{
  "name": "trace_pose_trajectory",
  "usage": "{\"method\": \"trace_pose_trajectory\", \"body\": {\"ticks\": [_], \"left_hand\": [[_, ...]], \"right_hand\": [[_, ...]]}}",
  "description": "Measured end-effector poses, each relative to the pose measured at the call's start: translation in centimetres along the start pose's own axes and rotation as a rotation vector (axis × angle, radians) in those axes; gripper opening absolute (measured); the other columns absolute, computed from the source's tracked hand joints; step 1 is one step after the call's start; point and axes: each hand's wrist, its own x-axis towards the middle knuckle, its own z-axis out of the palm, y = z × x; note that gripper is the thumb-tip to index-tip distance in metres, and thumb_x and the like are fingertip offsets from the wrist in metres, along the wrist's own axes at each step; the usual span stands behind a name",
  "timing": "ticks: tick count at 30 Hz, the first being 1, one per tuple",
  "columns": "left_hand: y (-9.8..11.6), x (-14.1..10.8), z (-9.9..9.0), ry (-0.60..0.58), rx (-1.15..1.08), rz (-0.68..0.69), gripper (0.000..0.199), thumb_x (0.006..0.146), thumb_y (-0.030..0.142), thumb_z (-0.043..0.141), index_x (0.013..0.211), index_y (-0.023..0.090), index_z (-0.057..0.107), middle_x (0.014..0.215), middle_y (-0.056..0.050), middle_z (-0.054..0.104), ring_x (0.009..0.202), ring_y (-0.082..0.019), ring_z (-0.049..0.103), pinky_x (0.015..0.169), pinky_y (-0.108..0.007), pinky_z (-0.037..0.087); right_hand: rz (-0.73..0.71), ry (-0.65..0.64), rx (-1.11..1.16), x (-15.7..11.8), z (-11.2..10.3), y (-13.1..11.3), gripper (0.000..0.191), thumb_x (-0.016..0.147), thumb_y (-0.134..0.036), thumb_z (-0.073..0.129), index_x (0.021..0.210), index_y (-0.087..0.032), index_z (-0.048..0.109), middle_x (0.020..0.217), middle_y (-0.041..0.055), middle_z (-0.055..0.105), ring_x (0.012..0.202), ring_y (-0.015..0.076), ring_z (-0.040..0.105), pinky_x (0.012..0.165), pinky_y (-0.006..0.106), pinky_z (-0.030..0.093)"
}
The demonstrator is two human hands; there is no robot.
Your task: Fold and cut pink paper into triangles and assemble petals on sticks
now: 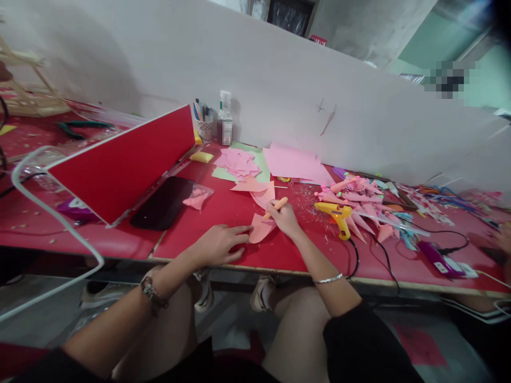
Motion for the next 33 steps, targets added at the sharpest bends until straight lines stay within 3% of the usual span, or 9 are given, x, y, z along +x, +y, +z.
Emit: {"method": "trace_pose_trajectory", "body": {"ticks": [5, 9, 16, 21, 25, 33], "left_hand": [[0.0, -0.1, 0.1, 0.016, -0.014, 0.001, 0.016, 0.082, 0.028, 0.041, 0.089, 0.022, 0.054, 0.127, -0.003, 0.049, 0.089, -0.017, 0.060, 0.068, -0.026, 0.043], [0.0, -0.1, 0.1, 0.013, -0.002, -0.003, 0.016, 0.082, 0.028, 0.041, 0.089, 0.022, 0.054, 0.129, -0.002, 0.048, 0.089, -0.017, 0.060, 0.068, -0.026, 0.043], [0.1, -0.1, -0.1, -0.007, 0.004, -0.006, 0.018, 0.083, 0.028, 0.039, 0.092, 0.023, 0.054, 0.129, -0.003, 0.048, 0.089, -0.016, 0.060, 0.070, -0.026, 0.043], [0.2, 0.0, -0.1, -0.021, 0.046, 0.006, 0.028, 0.084, 0.027, 0.037, 0.109, 0.024, 0.049, 0.129, -0.006, 0.046, 0.091, -0.017, 0.059, 0.070, -0.027, 0.044], [0.5, 0.1, 0.0, -0.017, 0.090, -0.014, 0.031, 0.084, 0.028, 0.039, 0.113, 0.022, 0.047, 0.121, -0.007, 0.050, 0.086, -0.017, 0.058, 0.067, -0.027, 0.044], [3.4, 1.1, 0.7, 0.033, 0.213, -0.171, 0.031, 0.084, 0.030, 0.039, 0.112, 0.020, 0.050, 0.106, -0.009, 0.055, 0.066, -0.016, 0.058, 0.058, -0.029, 0.045]], "right_hand": [[-0.037, 0.012, 0.010, 1.0, 0.8, -0.3, 0.032, 0.080, -0.034, 0.042, 0.052, -0.019, 0.036, 0.048, -0.0050, 0.041, 0.048, 0.0092, 0.039, 0.050, 0.021, 0.028], [-0.042, 0.015, 0.048, 1.3, 1.1, -0.7, 0.032, 0.080, -0.037, 0.044, 0.054, -0.019, 0.042, 0.051, -0.0038, 0.050, 0.050, 0.0101, 0.045, 0.051, 0.021, 0.031], [0.030, 0.056, 0.135, 0.1, -1.0, -0.5, 0.031, 0.082, -0.043, 0.040, 0.065, -0.019, 0.051, 0.050, -0.0026, 0.052, 0.045, 0.0100, 0.047, 0.045, 0.020, 0.033], [0.062, 0.009, 0.194, -0.8, -1.2, -0.7, 0.029, 0.078, -0.045, 0.046, 0.075, -0.018, 0.056, 0.063, 0.0001, 0.059, 0.054, 0.0121, 0.055, 0.045, 0.020, 0.038], [0.035, 0.074, 0.215, -1.3, -0.5, -0.9, 0.022, 0.071, -0.040, 0.058, 0.068, -0.019, 0.053, 0.063, -0.0018, 0.054, 0.059, 0.0118, 0.054, 0.053, 0.021, 0.042], [0.110, 0.083, 0.434, -1.9, -1.2, -1.4, 0.022, 0.075, -0.040, 0.053, 0.081, -0.019, 0.056, 0.071, -0.0003, 0.059, 0.060, 0.0117, 0.058, 0.058, 0.024, 0.048]]}}
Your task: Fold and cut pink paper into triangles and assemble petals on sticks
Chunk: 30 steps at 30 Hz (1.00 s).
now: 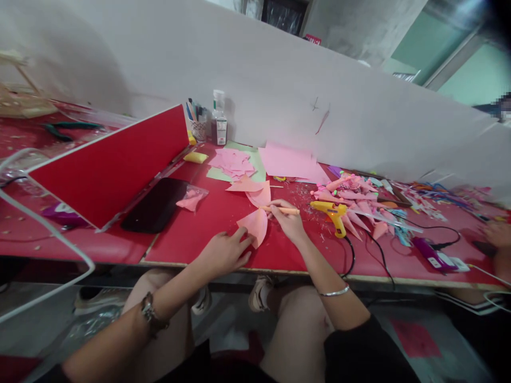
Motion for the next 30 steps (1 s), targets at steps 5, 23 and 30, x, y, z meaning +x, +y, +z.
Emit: {"method": "trace_pose_trajectory", "body": {"ticks": [5, 23, 30], "left_hand": [[2.0, 1.0, -0.1, 0.107, -0.095, -0.176, 0.039, 0.081, 0.024, 0.040, 0.119, 0.017, 0.044, 0.116, -0.011, 0.052, 0.070, -0.017, 0.060, 0.059, -0.029, 0.047], [3.2, 1.1, 1.4, 0.008, -0.116, -0.240, 0.039, 0.084, 0.025, 0.036, 0.120, 0.013, 0.046, 0.113, -0.012, 0.058, 0.060, -0.016, 0.062, 0.056, -0.030, 0.046], [2.3, -0.4, 2.3, 0.166, -0.193, -0.219, 0.034, 0.083, 0.026, 0.038, 0.111, 0.015, 0.053, 0.112, -0.011, 0.060, 0.071, -0.018, 0.062, 0.062, -0.032, 0.047]], "right_hand": [[0.022, 0.028, -0.035, -0.8, 0.0, 0.0, 0.018, 0.071, -0.036, 0.059, 0.076, -0.019, 0.056, 0.075, 0.0014, 0.059, 0.069, 0.0148, 0.059, 0.063, 0.027, 0.050], [0.022, 0.250, -0.195, -3.9, -0.2, -1.9, 0.013, 0.077, -0.027, 0.054, 0.088, -0.020, 0.057, 0.080, 0.0026, 0.061, 0.074, 0.0150, 0.060, 0.067, 0.027, 0.049], [0.147, 0.154, -0.178, -4.8, 0.4, -0.9, 0.014, 0.075, -0.030, 0.055, 0.086, -0.020, 0.055, 0.072, 0.0020, 0.061, 0.064, 0.0149, 0.059, 0.054, 0.025, 0.047]]}}
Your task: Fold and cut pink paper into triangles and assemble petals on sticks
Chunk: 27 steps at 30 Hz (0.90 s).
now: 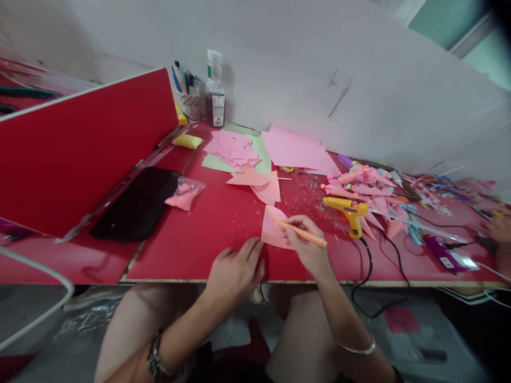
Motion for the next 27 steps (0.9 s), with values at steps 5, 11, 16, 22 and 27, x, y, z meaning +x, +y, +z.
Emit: {"method": "trace_pose_trajectory", "body": {"ticks": [5, 11, 16, 22, 27], "left_hand": [[-0.4, -0.1, -0.2, 0.016, -0.002, -0.032, 0.039, 0.082, 0.029, 0.039, 0.116, 0.016, 0.051, 0.115, -0.010, 0.057, 0.067, -0.017, 0.062, 0.068, -0.036, 0.045], [-0.3, 0.1, -0.5, 0.002, 0.006, -0.055, 0.039, 0.082, 0.032, 0.038, 0.116, 0.017, 0.052, 0.117, -0.010, 0.056, 0.066, -0.017, 0.062, 0.067, -0.036, 0.045], [-0.2, 0.1, -0.3, -0.011, 0.036, -0.053, 0.040, 0.083, 0.035, 0.037, 0.113, 0.016, 0.055, 0.116, -0.010, 0.058, 0.066, -0.018, 0.062, 0.067, -0.037, 0.044], [-0.1, 0.2, -0.4, -0.012, 0.032, -0.062, 0.040, 0.082, 0.035, 0.040, 0.113, 0.014, 0.054, 0.116, -0.010, 0.057, 0.065, -0.019, 0.062, 0.067, -0.038, 0.044], [0.1, 0.5, -0.7, -0.001, 0.053, -0.073, 0.038, 0.081, 0.032, 0.043, 0.111, 0.013, 0.056, 0.114, -0.009, 0.058, 0.062, -0.018, 0.061, 0.066, -0.037, 0.044]], "right_hand": [[-0.020, 0.003, -0.041, -0.3, 1.0, 0.9, 0.008, 0.074, -0.027, 0.056, 0.078, -0.021, 0.055, 0.070, 0.0006, 0.059, 0.063, 0.0140, 0.056, 0.055, 0.023, 0.045], [-0.084, -0.044, -0.066, -0.3, 0.7, 0.5, 0.003, 0.074, -0.023, 0.055, 0.076, -0.021, 0.057, 0.074, 0.0014, 0.060, 0.073, 0.0161, 0.057, 0.063, 0.026, 0.046], [0.000, -0.058, 0.078, -0.4, 0.6, 1.0, 0.008, 0.078, -0.026, 0.052, 0.082, -0.022, 0.057, 0.073, 0.0009, 0.060, 0.064, 0.0147, 0.059, 0.059, 0.026, 0.049], [-0.028, -0.071, 0.000, -1.0, 1.3, 0.5, 0.007, 0.076, -0.022, 0.053, 0.083, -0.021, 0.055, 0.073, 0.0014, 0.062, 0.066, 0.0153, 0.062, 0.061, 0.026, 0.049], [-0.106, -0.026, -0.115, -1.1, 1.8, 0.2, 0.004, 0.074, -0.019, 0.054, 0.077, -0.019, 0.055, 0.069, 0.0000, 0.062, 0.066, 0.0141, 0.061, 0.062, 0.024, 0.047]]}}
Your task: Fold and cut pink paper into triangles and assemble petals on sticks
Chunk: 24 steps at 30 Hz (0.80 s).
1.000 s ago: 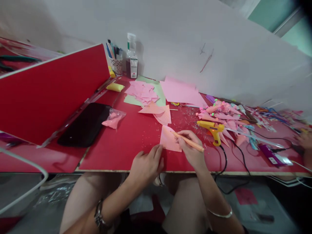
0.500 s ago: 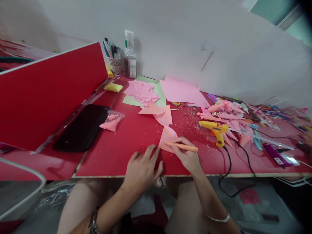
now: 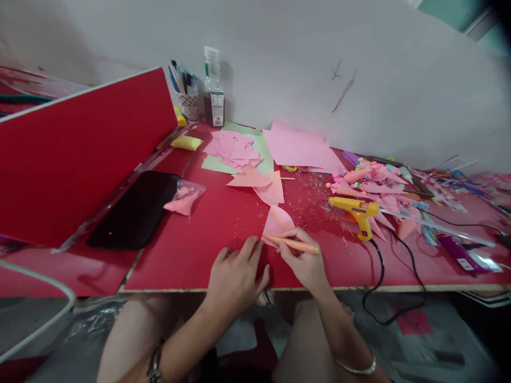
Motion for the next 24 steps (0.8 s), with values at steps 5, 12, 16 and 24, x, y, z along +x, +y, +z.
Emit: {"method": "trace_pose_trajectory", "body": {"ticks": [5, 12, 16, 24], "left_hand": [[-0.04, -0.03, -0.04, 0.001, -0.003, 0.007, 0.038, 0.080, 0.032, 0.043, 0.111, 0.013, 0.056, 0.114, -0.009, 0.058, 0.062, -0.018, 0.061, 0.066, -0.037, 0.044], [-0.02, 0.04, 0.15, -0.002, -0.010, 0.012, 0.037, 0.080, 0.031, 0.043, 0.110, 0.013, 0.056, 0.113, -0.009, 0.058, 0.063, -0.018, 0.061, 0.065, -0.037, 0.044], [-0.05, 0.07, 0.18, -0.007, -0.003, 0.012, 0.038, 0.081, 0.032, 0.042, 0.111, 0.014, 0.056, 0.113, -0.009, 0.058, 0.063, -0.017, 0.061, 0.066, -0.037, 0.045], [-0.08, 0.05, 0.13, -0.024, -0.011, 0.008, 0.038, 0.080, 0.031, 0.043, 0.112, 0.014, 0.055, 0.114, -0.008, 0.058, 0.066, -0.019, 0.062, 0.067, -0.038, 0.045]], "right_hand": [[-0.039, 0.018, -0.063, 0.11, -0.13, -0.17, 0.002, 0.072, -0.018, 0.055, 0.073, -0.018, 0.057, 0.066, -0.0006, 0.061, 0.063, 0.0131, 0.059, 0.059, 0.022, 0.046], [-0.042, -0.006, -0.080, 0.12, -0.06, -0.33, 0.004, 0.072, -0.018, 0.054, 0.072, -0.018, 0.057, 0.065, -0.0003, 0.062, 0.062, 0.0134, 0.059, 0.058, 0.022, 0.045], [-0.018, 0.020, -0.084, 0.13, -0.16, -0.13, 0.004, 0.073, -0.019, 0.054, 0.073, -0.018, 0.057, 0.067, 0.0004, 0.062, 0.063, 0.0137, 0.059, 0.057, 0.022, 0.044], [0.019, 0.083, -0.106, 0.33, -0.96, 0.61, 0.004, 0.074, -0.020, 0.054, 0.074, -0.018, 0.057, 0.065, -0.0011, 0.059, 0.059, 0.0123, 0.055, 0.052, 0.021, 0.041]]}}
